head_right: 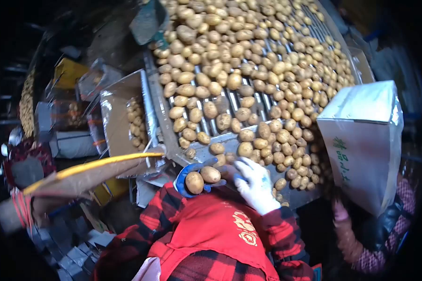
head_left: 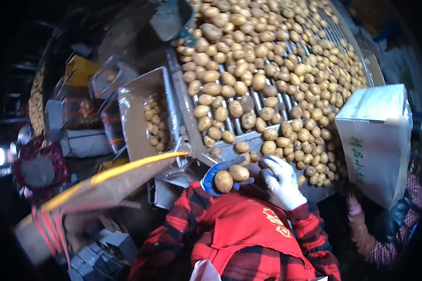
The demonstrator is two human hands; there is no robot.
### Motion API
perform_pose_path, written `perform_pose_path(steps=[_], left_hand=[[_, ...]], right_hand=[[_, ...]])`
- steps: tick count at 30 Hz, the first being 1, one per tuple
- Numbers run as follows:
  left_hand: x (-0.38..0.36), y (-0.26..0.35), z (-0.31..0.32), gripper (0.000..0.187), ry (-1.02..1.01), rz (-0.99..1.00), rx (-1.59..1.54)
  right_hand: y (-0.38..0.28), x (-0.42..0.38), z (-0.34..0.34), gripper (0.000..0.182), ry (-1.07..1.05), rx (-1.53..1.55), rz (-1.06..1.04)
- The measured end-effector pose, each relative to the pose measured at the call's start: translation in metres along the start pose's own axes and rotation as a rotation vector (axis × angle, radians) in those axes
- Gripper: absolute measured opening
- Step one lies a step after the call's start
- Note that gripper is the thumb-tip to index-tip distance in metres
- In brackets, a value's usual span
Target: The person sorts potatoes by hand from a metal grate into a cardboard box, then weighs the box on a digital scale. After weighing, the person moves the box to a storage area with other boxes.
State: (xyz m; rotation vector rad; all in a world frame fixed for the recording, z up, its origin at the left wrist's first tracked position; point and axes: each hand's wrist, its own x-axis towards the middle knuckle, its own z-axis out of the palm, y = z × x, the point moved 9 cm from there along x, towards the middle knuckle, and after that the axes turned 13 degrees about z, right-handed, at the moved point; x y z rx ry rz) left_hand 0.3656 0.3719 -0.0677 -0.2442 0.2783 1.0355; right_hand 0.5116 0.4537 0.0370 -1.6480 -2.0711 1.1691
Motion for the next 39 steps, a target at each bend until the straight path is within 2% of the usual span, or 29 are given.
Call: perform_pose_path(steps=[1,2,3,4,5,7,8,10,12,14,16,18,19,20,22,23,24,26,27,28,29,31,33,35,37,39], left_hand=[[-0.012,0.002,0.008,0.054,0.004,0.045,0.013],[-0.029,0.008,0.001,0.056,0.121,0.152,0.194],[-0.042,0.008,-0.015,0.055,0.132,0.205,0.152],[-0.052,0.007,-0.039,0.054,0.116,0.259,0.045],[-0.070,0.007,-0.050,0.053,0.088,0.316,-0.043],[-0.104,0.014,-0.045,0.050,0.077,0.479,-0.171],[-0.128,0.014,-0.022,0.048,0.097,0.528,-0.347],[-0.165,0.023,-0.029,0.047,0.086,0.648,-0.312],[-0.203,0.043,-0.038,0.046,0.137,0.821,-0.446],[-0.234,0.068,-0.044,0.057,0.137,0.965,-0.450],[-0.256,0.098,-0.048,0.064,0.154,1.002,-0.535],[-0.290,0.144,-0.089,0.054,0.332,1.192,-0.393],[-0.295,0.169,-0.059,0.050,0.412,1.336,-0.131],[-0.298,0.199,-0.077,0.040,0.314,1.235,-0.250],[-0.294,0.301,-0.103,0.029,-0.164,0.826,-0.739],[-0.296,0.342,-0.099,0.035,-0.073,0.942,-0.610],[-0.304,0.377,-0.107,0.042,0.125,1.126,-0.415],[-0.314,0.403,-0.104,0.055,0.520,1.357,-0.134],[-0.312,0.399,-0.099,0.061,0.664,1.398,-0.038],[-0.306,0.385,-0.089,0.068,0.726,1.403,0.041],[-0.291,0.370,-0.076,0.057,0.619,1.311,0.285],[-0.270,0.350,-0.095,0.046,0.295,1.184,0.489],[-0.229,0.281,-0.077,0.043,-0.169,0.834,0.595],[-0.216,0.229,-0.080,0.043,0.117,0.853,0.775],[-0.181,0.167,-0.071,0.042,0.088,0.586,0.390],[-0.160,0.126,-0.059,0.045,0.354,0.607,0.616]], right_hand=[[0.017,-0.008,0.004,0.034,0.062,-0.095,0.019],[0.025,-0.013,0.007,0.033,0.075,-0.021,0.027],[0.029,-0.016,0.014,0.032,0.076,0.058,0.032],[0.020,-0.018,0.024,0.031,0.051,0.038,-0.059],[0.008,-0.019,0.040,0.031,-0.035,0.108,-0.053],[-0.026,-0.027,0.061,0.029,-0.107,0.036,-0.196],[-0.038,-0.035,0.070,0.028,-0.163,0.031,-0.265],[-0.046,-0.050,0.083,0.030,-0.218,0.037,-0.303],[-0.043,-0.066,0.088,0.030,-0.231,0.029,-0.327],[-0.025,-0.080,0.089,0.031,-0.223,-0.031,-0.327],[-0.008,-0.095,0.084,0.028,-0.216,-0.051,-0.277],[0.008,-0.109,0.076,0.026,-0.186,-0.085,-0.252],[0.014,-0.115,0.072,0.026,-0.192,-0.100,-0.220],[0.025,-0.122,0.068,0.026,-0.152,-0.120,-0.179],[0.049,-0.134,0.068,0.026,-0.093,-0.146,-0.079],[0.052,-0.136,0.069,0.029,-0.110,-0.153,-0.031],[0.055,-0.137,0.074,0.030,-0.085,-0.194,-0.031],[0.052,-0.140,0.078,0.033,-0.102,-0.253,0.019],[0.045,-0.140,0.078,0.033,-0.123,-0.265,0.059],[0.049,-0.146,0.079,0.033,-0.039,-0.259,0.039],[0.051,-0.149,0.079,0.035,-0.029,-0.248,0.060],[0.072,-0.155,0.077,0.037,0.113,-0.283,0.110],[0.070,-0.149,0.065,0.040,0.221,-0.260,0.099],[0.060,-0.127,0.053,0.041,0.308,-0.288,0.042],[0.050,-0.099,0.042,0.043,0.449,-0.363,-0.011],[0.052,-0.053,0.042,0.045,0.447,-0.413,0.051]])
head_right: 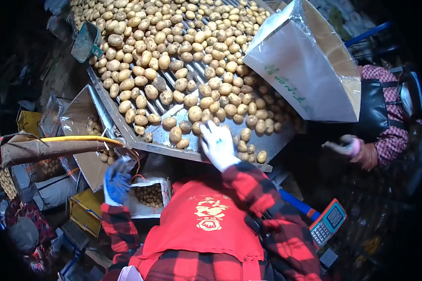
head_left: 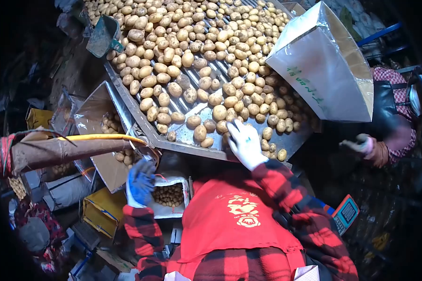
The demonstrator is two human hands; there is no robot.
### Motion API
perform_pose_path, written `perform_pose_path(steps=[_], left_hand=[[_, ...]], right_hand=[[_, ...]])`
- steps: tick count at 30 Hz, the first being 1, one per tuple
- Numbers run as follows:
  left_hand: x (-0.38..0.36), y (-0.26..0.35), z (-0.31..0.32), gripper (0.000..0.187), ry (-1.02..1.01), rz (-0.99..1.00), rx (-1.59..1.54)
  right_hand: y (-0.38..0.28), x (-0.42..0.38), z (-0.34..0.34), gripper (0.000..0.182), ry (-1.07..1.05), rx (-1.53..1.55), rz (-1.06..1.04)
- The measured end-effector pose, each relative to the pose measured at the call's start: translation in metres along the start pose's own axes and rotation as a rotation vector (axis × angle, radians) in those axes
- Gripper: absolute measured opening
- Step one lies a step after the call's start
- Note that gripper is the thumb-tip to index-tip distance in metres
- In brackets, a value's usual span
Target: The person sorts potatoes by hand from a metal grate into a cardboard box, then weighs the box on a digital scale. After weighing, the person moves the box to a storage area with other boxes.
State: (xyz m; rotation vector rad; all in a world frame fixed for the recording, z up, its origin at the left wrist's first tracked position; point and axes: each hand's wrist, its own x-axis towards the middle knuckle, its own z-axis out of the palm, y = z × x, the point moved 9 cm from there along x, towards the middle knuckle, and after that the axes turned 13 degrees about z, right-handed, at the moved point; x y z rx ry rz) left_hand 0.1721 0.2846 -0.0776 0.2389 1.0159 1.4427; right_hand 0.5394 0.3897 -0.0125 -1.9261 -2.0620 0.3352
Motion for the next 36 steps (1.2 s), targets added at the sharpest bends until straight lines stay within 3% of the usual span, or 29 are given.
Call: perform_pose_path(steps=[2,3,4,6,8,10,11,14,16,18,20,22,24,28,30,33,35,36], left_hand=[[-0.003,-0.033,0.035,0.043,-0.129,-0.112,-0.057],[-0.006,-0.048,0.052,0.044,-0.150,-0.149,-0.038],[-0.008,-0.063,0.070,0.045,-0.171,-0.188,-0.020],[-0.008,-0.088,0.099,0.045,-0.188,-0.238,0.031],[-0.002,-0.106,0.123,0.048,-0.176,-0.242,0.093],[0.013,-0.112,0.151,0.051,-0.179,-0.178,0.215],[0.022,-0.114,0.157,0.054,-0.214,-0.120,0.281],[0.049,-0.105,0.166,0.046,-0.249,0.107,0.562],[0.069,-0.112,0.155,0.041,-0.256,0.173,0.657],[0.077,-0.115,0.164,0.037,-0.281,0.235,0.756],[0.081,-0.115,0.164,0.033,-0.122,0.167,0.839],[0.084,-0.122,0.161,0.033,-0.132,0.178,0.877],[0.083,-0.119,0.152,0.033,-0.118,0.404,1.031],[0.082,-0.119,0.153,0.036,-0.111,0.399,0.940],[0.079,-0.116,0.159,0.036,-0.160,0.532,0.966],[0.081,-0.119,0.153,0.036,-0.180,0.446,0.987],[0.080,-0.115,0.157,0.036,-0.239,0.474,1.082],[0.079,-0.114,0.161,0.035,-0.295,0.504,1.180]], right_hand=[[0.000,0.043,0.038,0.049,-0.084,-0.061,0.186],[-0.020,0.066,0.043,0.052,-0.162,-0.073,0.071],[-0.011,0.076,0.075,0.051,-0.047,-0.222,0.182],[-0.015,0.120,0.120,0.048,-0.050,-0.251,0.237],[-0.002,0.133,0.109,0.045,-0.048,-0.275,0.291],[-0.004,0.138,0.081,0.048,-0.128,0.065,0.260],[-0.010,0.129,0.064,0.050,0.104,0.109,0.152],[0.009,0.098,0.013,0.060,0.040,0.225,0.074],[0.049,0.094,-0.001,0.065,0.038,0.003,0.279],[0.085,0.105,0.031,0.074,0.101,0.004,0.489],[0.066,0.127,0.042,0.077,0.040,-0.040,0.533],[0.061,0.132,0.057,0.078,0.074,-0.036,0.541],[-0.001,0.157,0.057,0.073,-0.077,0.267,0.197],[-0.013,0.111,0.021,0.065,0.024,0.331,0.202],[-0.010,0.061,-0.002,0.064,0.057,0.396,0.085],[0.009,-0.019,-0.028,0.056,-0.058,0.456,0.009],[0.036,-0.060,-0.033,0.045,-0.182,0.448,0.109],[0.051,-0.079,-0.044,0.045,-0.125,0.352,0.138]])
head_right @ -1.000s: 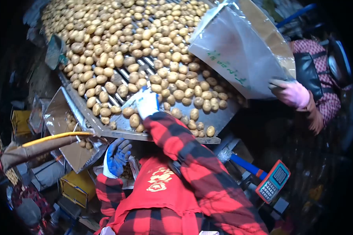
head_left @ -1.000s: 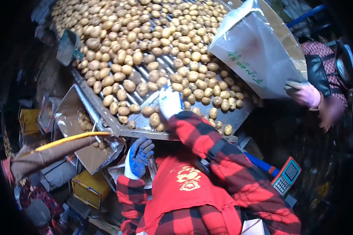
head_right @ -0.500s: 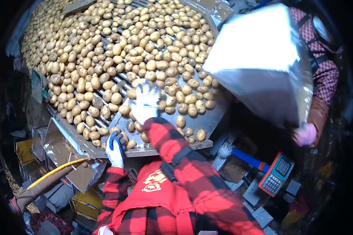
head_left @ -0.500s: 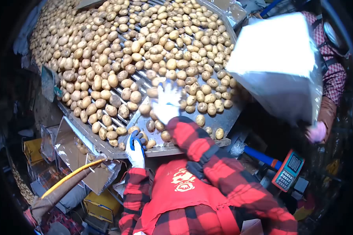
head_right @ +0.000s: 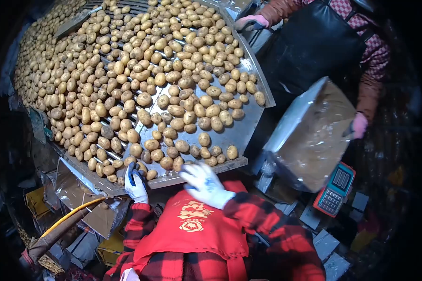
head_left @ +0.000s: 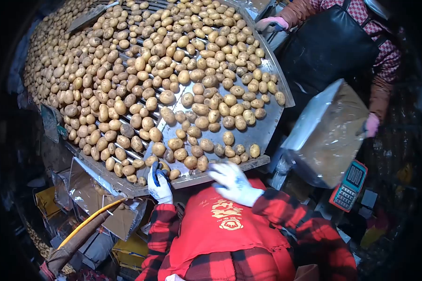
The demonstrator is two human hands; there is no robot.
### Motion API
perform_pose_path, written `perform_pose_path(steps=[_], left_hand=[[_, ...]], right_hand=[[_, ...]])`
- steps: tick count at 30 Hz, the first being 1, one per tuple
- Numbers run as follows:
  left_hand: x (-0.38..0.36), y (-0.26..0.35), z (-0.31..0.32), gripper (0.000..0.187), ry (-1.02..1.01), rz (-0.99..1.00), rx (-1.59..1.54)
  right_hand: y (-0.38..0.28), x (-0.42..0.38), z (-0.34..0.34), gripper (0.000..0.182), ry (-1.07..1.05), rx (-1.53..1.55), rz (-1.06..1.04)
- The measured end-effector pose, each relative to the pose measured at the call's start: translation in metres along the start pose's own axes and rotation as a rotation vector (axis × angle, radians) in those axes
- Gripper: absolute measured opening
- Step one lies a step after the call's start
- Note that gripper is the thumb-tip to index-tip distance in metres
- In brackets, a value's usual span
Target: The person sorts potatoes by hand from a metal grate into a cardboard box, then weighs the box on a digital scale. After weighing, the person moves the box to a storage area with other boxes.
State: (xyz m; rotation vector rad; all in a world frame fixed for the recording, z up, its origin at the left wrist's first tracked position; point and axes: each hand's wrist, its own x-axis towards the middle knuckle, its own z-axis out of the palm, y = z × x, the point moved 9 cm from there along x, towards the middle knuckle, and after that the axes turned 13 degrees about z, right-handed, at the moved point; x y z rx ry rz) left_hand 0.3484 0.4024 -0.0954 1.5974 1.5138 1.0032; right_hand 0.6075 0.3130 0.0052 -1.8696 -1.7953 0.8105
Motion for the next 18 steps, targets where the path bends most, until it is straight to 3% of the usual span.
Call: perform_pose_path(steps=[2,4,8,10,12,13,16,18], left_hand=[[0.000,0.006,0.001,0.035,-0.031,0.047,0.043],[0.000,0.003,0.001,0.034,-0.003,0.010,-0.038],[0.001,-0.008,0.001,0.034,-0.045,0.002,-0.072],[0.003,-0.003,-0.002,0.032,-0.031,-0.039,-0.132],[0.003,0.002,-0.001,0.031,-0.022,-0.034,-0.207],[0.001,-0.001,0.000,0.031,0.009,-0.077,-0.263],[-0.001,0.029,0.025,0.031,0.032,-0.152,-0.468],[0.000,0.066,0.055,0.031,-0.134,-0.103,-0.470]], right_hand=[[0.036,-0.022,-0.021,0.044,0.086,-0.006,0.186],[0.061,-0.017,-0.041,0.047,0.264,-0.187,0.233],[0.105,0.066,-0.078,0.043,0.464,-0.434,0.315],[0.146,0.111,-0.071,0.045,0.258,-0.521,0.514],[0.177,0.153,-0.050,0.038,0.059,-0.818,0.650],[0.174,0.165,-0.046,0.032,0.113,-1.003,0.658],[0.237,0.199,-0.009,0.017,0.029,-0.837,0.671],[0.215,0.188,-0.022,0.017,0.033,-0.892,0.581]])
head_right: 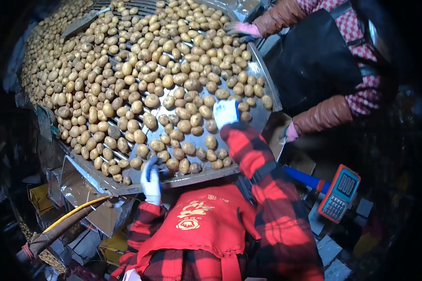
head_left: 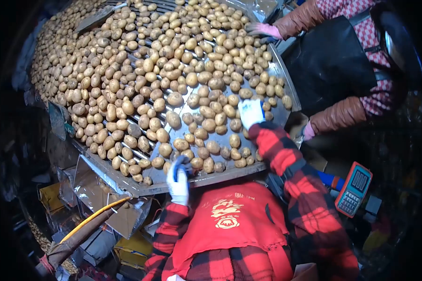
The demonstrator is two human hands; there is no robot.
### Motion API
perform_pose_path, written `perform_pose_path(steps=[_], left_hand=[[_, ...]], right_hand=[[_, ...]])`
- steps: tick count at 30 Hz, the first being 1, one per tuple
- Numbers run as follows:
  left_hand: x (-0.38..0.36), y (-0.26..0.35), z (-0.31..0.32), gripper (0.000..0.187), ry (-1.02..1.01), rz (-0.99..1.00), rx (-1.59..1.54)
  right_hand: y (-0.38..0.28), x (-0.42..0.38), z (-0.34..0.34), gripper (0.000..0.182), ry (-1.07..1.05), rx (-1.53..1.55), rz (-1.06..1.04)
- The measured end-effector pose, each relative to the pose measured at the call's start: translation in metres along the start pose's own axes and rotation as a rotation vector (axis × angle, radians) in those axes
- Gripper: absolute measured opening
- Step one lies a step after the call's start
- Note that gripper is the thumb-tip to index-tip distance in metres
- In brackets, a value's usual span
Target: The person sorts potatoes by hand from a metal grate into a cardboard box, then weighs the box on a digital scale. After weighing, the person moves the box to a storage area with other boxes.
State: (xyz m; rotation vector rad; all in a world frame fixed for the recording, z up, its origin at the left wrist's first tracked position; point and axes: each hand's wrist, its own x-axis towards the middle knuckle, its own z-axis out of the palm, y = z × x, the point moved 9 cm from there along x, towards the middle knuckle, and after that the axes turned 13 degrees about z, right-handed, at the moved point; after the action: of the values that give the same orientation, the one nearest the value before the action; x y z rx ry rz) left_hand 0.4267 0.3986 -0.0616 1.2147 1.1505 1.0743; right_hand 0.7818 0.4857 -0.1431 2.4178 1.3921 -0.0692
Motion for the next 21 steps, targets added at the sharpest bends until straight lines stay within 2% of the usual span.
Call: perform_pose_path(steps=[2,3,4,5,6,7,8,10,11,12,14,16,18,19,20,21], left_hand=[[0.000,-0.027,0.036,0.032,-0.202,-0.066,-0.053],[-0.003,-0.034,0.059,0.040,-0.328,-0.258,-0.257],[0.010,-0.016,0.075,0.040,-0.342,-0.262,-0.260],[0.016,-0.009,0.089,0.047,-0.221,-0.458,-0.428],[0.013,-0.011,0.098,0.055,-0.084,-0.657,-0.590],[0.017,-0.022,0.106,0.067,-0.158,-0.660,-0.760],[0.022,-0.019,0.116,0.062,-0.319,-0.489,-0.818],[0.025,-0.047,0.132,0.057,-0.256,-0.747,-1.117],[0.024,-0.047,0.128,0.041,-0.107,-0.792,-1.007],[0.024,-0.046,0.126,0.041,-0.090,-0.784,-1.004],[0.016,-0.052,0.121,0.037,-0.044,-0.913,-0.944],[0.014,-0.050,0.129,0.034,-0.132,-0.926,-1.049],[0.007,-0.049,0.137,0.033,-0.235,-0.971,-1.112],[0.007,-0.035,0.143,0.030,-0.281,-0.956,-1.100],[0.005,-0.032,0.149,0.029,-0.402,-0.905,-1.178],[0.002,-0.032,0.144,0.036,-0.420,-0.933,-1.054]], right_hand=[[-0.004,-0.033,-0.015,0.019,-0.076,-0.092,-0.155],[-0.003,-0.052,-0.039,0.023,0.039,-0.085,-0.157],[0.000,-0.057,-0.039,0.031,0.029,-0.038,-0.092],[0.006,-0.079,-0.059,0.039,0.274,0.164,-0.067],[0.007,-0.094,-0.080,0.042,0.050,0.304,-0.032],[-0.008,-0.104,-0.076,0.043,-0.056,0.455,-0.088],[-0.014,-0.135,-0.108,0.041,0.013,0.806,-0.285],[-0.003,-0.149,-0.118,0.042,-0.009,1.084,-0.299],[0.023,-0.132,-0.107,0.049,0.058,0.959,-0.188],[0.054,-0.109,-0.089,0.056,0.122,0.837,-0.086],[0.103,-0.073,-0.052,0.058,0.300,0.470,0.216],[0.103,-0.028,0.003,0.050,0.164,0.332,0.283],[0.099,0.006,0.019,0.039,0.264,0.106,0.240],[0.097,0.025,0.020,0.033,0.122,0.019,0.237],[0.099,0.030,0.017,0.029,0.111,0.070,0.149],[0.103,0.018,-0.002,0.029,0.133,0.210,0.120]])
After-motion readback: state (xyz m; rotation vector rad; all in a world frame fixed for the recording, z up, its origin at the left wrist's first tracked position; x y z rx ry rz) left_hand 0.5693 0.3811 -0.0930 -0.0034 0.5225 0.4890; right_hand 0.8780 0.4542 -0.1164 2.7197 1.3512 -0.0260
